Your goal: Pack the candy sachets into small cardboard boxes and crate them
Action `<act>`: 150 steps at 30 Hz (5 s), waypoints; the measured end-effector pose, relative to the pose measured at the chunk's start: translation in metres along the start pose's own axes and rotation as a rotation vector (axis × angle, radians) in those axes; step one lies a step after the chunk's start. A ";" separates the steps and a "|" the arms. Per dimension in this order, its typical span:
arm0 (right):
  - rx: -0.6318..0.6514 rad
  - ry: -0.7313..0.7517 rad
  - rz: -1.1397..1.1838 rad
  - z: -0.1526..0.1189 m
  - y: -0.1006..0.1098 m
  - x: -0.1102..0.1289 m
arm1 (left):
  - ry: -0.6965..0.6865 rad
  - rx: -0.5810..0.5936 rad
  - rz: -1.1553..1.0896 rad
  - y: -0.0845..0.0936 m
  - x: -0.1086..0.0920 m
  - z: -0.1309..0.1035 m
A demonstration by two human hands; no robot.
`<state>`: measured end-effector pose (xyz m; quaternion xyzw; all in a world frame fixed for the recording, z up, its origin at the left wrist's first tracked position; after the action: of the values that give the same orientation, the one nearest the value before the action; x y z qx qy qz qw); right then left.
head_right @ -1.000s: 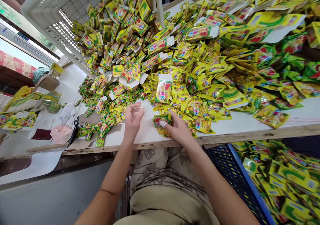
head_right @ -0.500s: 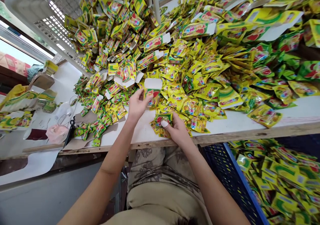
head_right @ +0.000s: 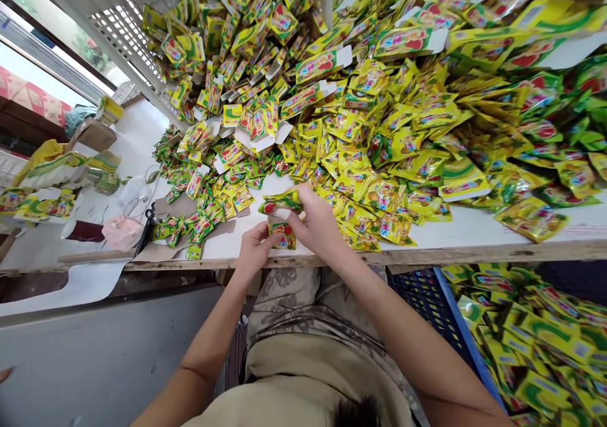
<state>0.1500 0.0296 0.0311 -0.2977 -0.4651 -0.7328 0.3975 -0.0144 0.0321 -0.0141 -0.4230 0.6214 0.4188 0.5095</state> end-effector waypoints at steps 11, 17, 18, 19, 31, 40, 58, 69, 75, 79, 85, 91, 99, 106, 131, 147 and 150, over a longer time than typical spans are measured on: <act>0.490 -0.074 -0.714 0.016 0.008 0.009 | 0.034 -0.024 -0.187 -0.007 0.012 -0.002; 0.480 -0.174 -0.846 0.024 0.009 0.020 | 0.040 -0.019 -0.251 -0.009 0.014 0.000; 0.476 -0.189 -0.860 0.024 0.009 0.020 | 0.040 -0.022 -0.255 -0.010 0.015 0.000; 0.471 -0.204 -0.872 0.024 0.009 0.021 | 0.040 -0.025 -0.257 -0.010 0.015 0.000; 0.484 -0.238 -0.923 0.029 0.011 0.021 | 0.059 -0.018 -0.201 -0.012 0.017 0.002; 0.530 -0.138 -0.963 0.028 0.005 0.023 | -0.008 -0.015 -0.015 -0.013 0.015 -0.001; 0.737 0.087 -0.556 0.033 0.008 0.016 | 0.033 0.080 -0.228 -0.009 0.014 -0.005; 0.505 0.032 -0.176 0.033 -0.008 -0.010 | 0.079 0.131 -0.419 -0.003 0.023 -0.004; 0.439 0.127 -0.153 0.028 -0.013 -0.014 | 0.162 0.102 -0.453 -0.002 0.024 -0.002; 0.619 0.213 -0.155 0.033 -0.008 -0.009 | 0.184 0.111 -0.476 -0.003 0.025 0.000; 0.646 0.240 -0.423 0.046 -0.007 -0.011 | 0.201 0.143 -0.466 -0.006 0.026 0.001; 0.592 0.288 -0.473 0.037 -0.014 -0.014 | 0.195 0.148 -0.466 -0.008 0.022 0.001; 0.589 0.249 -0.232 0.036 0.002 -0.007 | 0.164 0.126 -0.421 -0.014 0.014 0.002; 0.411 0.290 -0.408 0.020 0.003 0.005 | 0.139 0.125 -0.384 -0.015 0.014 0.001; 0.561 0.255 -0.718 0.023 0.009 0.023 | 0.046 0.045 -0.157 -0.018 0.017 -0.002; 0.822 0.370 -0.729 0.031 0.004 0.019 | 0.016 0.043 -0.014 -0.019 0.014 -0.004; 0.777 0.376 -0.757 0.027 0.004 0.020 | 0.003 0.046 -0.044 -0.019 0.013 -0.005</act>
<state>0.1453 0.0473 0.0594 0.1930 -0.6960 -0.6395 0.2635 0.0006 0.0209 -0.0278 -0.4254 0.6220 0.3925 0.5273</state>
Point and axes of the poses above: each hand's wrist, its own z-axis towards the middle knuckle, its own y-axis out of the back of the hand, x = y × z, the point moved 4 cm from there along z, towards the middle knuckle, and after that the axes turned 7 degrees about -z, right-handed, at the moved point
